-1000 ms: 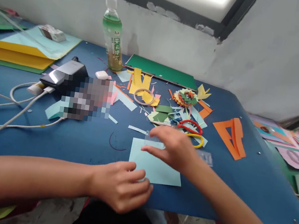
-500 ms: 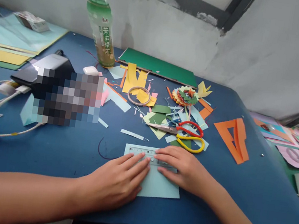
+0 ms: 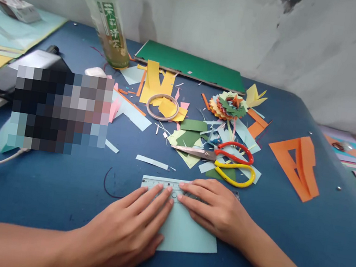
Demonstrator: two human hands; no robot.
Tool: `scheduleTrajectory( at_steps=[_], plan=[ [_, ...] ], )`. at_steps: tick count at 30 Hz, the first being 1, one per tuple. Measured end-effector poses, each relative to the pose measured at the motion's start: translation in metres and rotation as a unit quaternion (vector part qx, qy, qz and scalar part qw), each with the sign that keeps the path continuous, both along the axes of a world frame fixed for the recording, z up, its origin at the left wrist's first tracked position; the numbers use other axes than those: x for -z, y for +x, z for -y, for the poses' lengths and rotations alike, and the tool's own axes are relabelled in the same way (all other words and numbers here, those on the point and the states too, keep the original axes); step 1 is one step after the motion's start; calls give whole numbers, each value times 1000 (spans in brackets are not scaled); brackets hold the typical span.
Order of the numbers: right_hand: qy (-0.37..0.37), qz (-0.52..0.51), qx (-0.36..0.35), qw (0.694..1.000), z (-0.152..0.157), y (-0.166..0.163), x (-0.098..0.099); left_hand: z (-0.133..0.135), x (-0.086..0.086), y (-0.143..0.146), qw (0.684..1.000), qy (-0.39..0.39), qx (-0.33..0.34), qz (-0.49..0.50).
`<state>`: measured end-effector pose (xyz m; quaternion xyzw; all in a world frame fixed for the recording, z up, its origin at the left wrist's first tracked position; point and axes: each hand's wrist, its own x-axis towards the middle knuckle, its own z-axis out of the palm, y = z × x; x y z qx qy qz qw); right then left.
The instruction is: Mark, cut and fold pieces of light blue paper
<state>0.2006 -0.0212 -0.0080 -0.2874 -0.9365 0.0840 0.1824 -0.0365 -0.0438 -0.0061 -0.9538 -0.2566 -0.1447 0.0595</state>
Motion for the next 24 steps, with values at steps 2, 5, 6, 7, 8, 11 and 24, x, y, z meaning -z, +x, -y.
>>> scheduleTrajectory(
  at_steps=[2, 5, 6, 7, 8, 11, 24],
  plan=[
    [-1, 4, 2, 1000, 0, 1, 1, -1, 1, 1, 1000, -4, -2, 1],
    [-3, 14, 5, 1000, 0, 2, 1, -1, 1, 1, 1000, -9, 2, -1],
    [-2, 15, 5, 1000, -1, 2, 0, -1, 1, 1, 1000, -12, 3, -3],
    [0, 16, 3, 1000, -1, 3, -1, -1, 1, 1, 1000, -15, 2, -4],
    [1, 17, 2, 1000, -1, 3, -1, -1, 1, 1, 1000, -18, 1, -4],
    [-4, 20, 4, 1000, -1, 4, -1, -1, 0, 1, 1000, -21, -4, -3],
    [-8, 9, 10, 1000, -1, 4, 0, -2, -1, 2, 1000, -24, -3, -4]
  ],
)
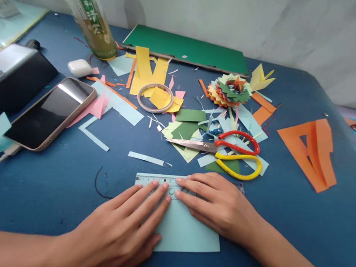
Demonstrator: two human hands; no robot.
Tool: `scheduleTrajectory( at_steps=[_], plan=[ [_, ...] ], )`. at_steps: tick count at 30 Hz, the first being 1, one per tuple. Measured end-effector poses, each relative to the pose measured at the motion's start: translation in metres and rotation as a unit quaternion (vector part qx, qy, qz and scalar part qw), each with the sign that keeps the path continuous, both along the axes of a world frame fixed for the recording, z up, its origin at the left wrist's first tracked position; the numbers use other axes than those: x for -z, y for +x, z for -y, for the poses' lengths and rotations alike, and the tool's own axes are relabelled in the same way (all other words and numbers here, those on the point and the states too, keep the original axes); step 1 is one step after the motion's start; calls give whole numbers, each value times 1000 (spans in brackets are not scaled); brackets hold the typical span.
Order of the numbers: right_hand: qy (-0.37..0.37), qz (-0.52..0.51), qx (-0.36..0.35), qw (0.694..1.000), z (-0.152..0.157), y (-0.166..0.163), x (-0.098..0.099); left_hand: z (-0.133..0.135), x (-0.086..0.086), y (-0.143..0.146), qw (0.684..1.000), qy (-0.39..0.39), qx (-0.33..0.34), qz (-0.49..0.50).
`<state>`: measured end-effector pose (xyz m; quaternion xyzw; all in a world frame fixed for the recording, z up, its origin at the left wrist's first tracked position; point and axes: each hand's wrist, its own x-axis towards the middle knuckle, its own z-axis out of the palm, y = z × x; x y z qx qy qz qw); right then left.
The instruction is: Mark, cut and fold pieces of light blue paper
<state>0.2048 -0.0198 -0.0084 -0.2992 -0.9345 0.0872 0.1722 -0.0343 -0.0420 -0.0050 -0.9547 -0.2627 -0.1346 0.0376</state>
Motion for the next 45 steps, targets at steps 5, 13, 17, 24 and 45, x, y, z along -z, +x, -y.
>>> scheduleTrajectory(
  at_steps=[5, 13, 17, 24, 45],
  plan=[
    [-2, -17, 1, 1000, 1, -1, 1, 0, 0, 0, 1000, -2, -2, -6],
    [-4, -17, -1, 1000, 0, 0, 0, -1, 1, 0, 1000, -3, 0, -5],
    [-10, -18, 2, 1000, 0, -2, 2, 0, 1, 0, 1000, 4, -1, -2],
    [-19, -51, 98, 994, -7, 6, -21, -7, 0, 0, 1000, 10, 22, -8],
    [-74, 229, 276, 931, -98, 30, -58, -17, -2, -4, 996, 62, 61, 2]
  ],
)
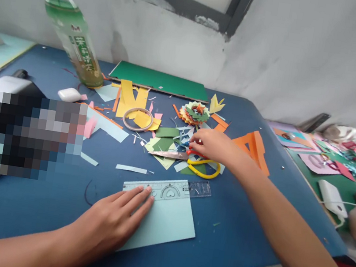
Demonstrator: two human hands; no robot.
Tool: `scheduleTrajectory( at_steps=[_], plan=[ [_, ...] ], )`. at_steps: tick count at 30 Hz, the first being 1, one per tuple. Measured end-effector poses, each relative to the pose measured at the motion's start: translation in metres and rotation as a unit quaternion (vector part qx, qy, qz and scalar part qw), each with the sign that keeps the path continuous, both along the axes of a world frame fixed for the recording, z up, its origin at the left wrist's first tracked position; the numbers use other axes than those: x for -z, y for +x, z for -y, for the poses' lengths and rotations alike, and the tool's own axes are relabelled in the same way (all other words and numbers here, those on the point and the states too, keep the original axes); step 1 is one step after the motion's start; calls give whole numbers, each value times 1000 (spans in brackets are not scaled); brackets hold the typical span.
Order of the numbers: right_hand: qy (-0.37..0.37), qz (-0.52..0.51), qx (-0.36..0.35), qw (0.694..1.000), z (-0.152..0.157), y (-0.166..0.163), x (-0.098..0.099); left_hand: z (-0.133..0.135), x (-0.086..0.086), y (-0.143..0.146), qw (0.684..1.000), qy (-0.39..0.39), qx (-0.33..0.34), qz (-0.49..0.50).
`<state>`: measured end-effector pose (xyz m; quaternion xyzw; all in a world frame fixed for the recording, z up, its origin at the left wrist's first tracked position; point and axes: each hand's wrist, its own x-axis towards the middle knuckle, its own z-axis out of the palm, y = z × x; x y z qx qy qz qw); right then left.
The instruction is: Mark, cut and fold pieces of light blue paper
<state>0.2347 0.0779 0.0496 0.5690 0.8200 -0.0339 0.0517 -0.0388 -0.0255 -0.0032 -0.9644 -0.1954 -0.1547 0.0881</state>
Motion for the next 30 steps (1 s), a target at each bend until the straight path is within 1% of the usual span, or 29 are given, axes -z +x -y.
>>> scheduleTrajectory(
  at_steps=[4, 8, 11, 13, 15, 17, 20, 21, 23, 24, 25, 26, 27, 28, 30],
  plan=[
    [-12, 29, 33, 999, -10, -20, -2, 0, 2, 1, 1000, 8, 0, 2],
    [-23, 3, 33, 999, -14, -25, -4, 0, 5, 1, 1000, 13, 3, 5],
    [-5, -55, 24, 998, -9, -26, -3, 0, 6, 0, 1000, 5, 0, -9],
    [15, -111, 15, 994, -5, -27, 0, 0, 5, 0, 1000, 3, -3, -10],
    [37, -182, 10, 983, -3, -29, 2, 1, 6, 1, 1000, 3, -6, -6],
    [62, -266, 16, 962, -4, -35, 4, 1, 6, 1, 1000, 6, -8, -1],
    [109, -391, 43, 913, -7, -49, 2, 2, 7, 2, 1000, 8, -12, -1],
    [117, -436, 53, 891, -6, -55, 0, 3, 6, 2, 1000, 7, -14, -2],
    [81, -551, 78, 827, 0, -69, -3, 4, 6, 2, 1000, 7, -18, -6],
    [12, -651, 98, 752, 5, -75, -4, 6, 5, 2, 1000, 10, -21, -7],
    [-69, -727, 121, 673, 11, -81, -5, 7, 5, 3, 1000, 16, -23, -8],
    [-104, -746, 131, 644, 17, -86, -3, 9, 4, 4, 999, 23, -27, -10],
    [-132, -755, 137, 627, 23, -90, -1, 11, 4, 5, 999, 31, -32, -13],
    [-158, -756, 142, 619, 29, -94, 3, 13, 3, 7, 998, 38, -37, -17],
    [-202, -749, 144, 614, 37, -98, 12, 16, 3, 9, 997, 53, -48, -22]
  ],
)
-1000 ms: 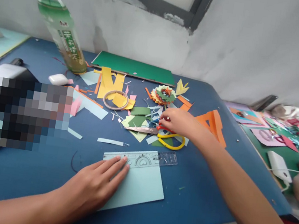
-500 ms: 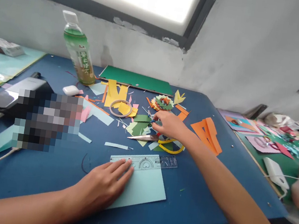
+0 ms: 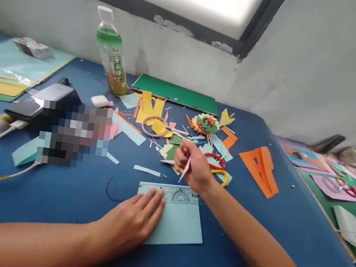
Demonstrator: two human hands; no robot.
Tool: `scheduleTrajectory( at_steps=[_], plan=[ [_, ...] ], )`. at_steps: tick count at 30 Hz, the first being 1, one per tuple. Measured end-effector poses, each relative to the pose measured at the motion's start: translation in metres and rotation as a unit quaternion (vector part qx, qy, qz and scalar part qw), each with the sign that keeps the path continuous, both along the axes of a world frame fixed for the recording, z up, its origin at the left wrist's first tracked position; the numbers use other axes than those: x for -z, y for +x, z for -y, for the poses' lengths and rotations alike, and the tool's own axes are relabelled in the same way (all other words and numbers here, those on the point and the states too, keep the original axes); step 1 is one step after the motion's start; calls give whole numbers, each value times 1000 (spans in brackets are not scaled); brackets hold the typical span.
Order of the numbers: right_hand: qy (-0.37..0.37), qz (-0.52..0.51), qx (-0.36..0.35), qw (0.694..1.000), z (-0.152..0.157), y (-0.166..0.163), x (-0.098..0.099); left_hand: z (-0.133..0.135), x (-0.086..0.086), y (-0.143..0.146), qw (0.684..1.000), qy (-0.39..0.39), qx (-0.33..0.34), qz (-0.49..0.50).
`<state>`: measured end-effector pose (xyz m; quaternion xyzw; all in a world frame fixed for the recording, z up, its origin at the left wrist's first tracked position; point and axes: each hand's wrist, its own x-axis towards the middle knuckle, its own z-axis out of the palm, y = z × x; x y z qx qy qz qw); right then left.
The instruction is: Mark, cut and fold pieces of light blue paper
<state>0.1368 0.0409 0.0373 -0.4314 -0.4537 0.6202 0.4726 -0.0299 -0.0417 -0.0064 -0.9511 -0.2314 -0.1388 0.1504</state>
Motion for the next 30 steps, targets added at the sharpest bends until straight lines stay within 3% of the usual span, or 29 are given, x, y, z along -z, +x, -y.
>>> scheduleTrajectory(
  at_steps=[5, 8, 12, 16, 20, 25, 30],
  plan=[
    [-18, 106, -93, 990, 8, -4, 18, 4, 1, 2, 999, 34, -7, -5],
    [9, 171, -153, 973, 13, -9, 19, 4, 1, 0, 999, 32, 0, -7],
    [16, 179, -211, 961, 17, -19, 20, 2, 0, -2, 1000, 29, 5, -7],
    [91, 228, -187, 951, 17, -27, 28, -5, 1, -6, 998, 46, 35, -3],
    [156, 320, -172, 918, 18, -27, 33, -9, 6, -6, 996, 73, 54, 10],
    [155, 352, -178, 906, 19, -24, 32, -5, 10, -3, 998, 58, -12, 36],
    [151, 358, -189, 902, 17, -26, 29, -8, 12, -5, 998, 59, 30, 22]
  ],
)
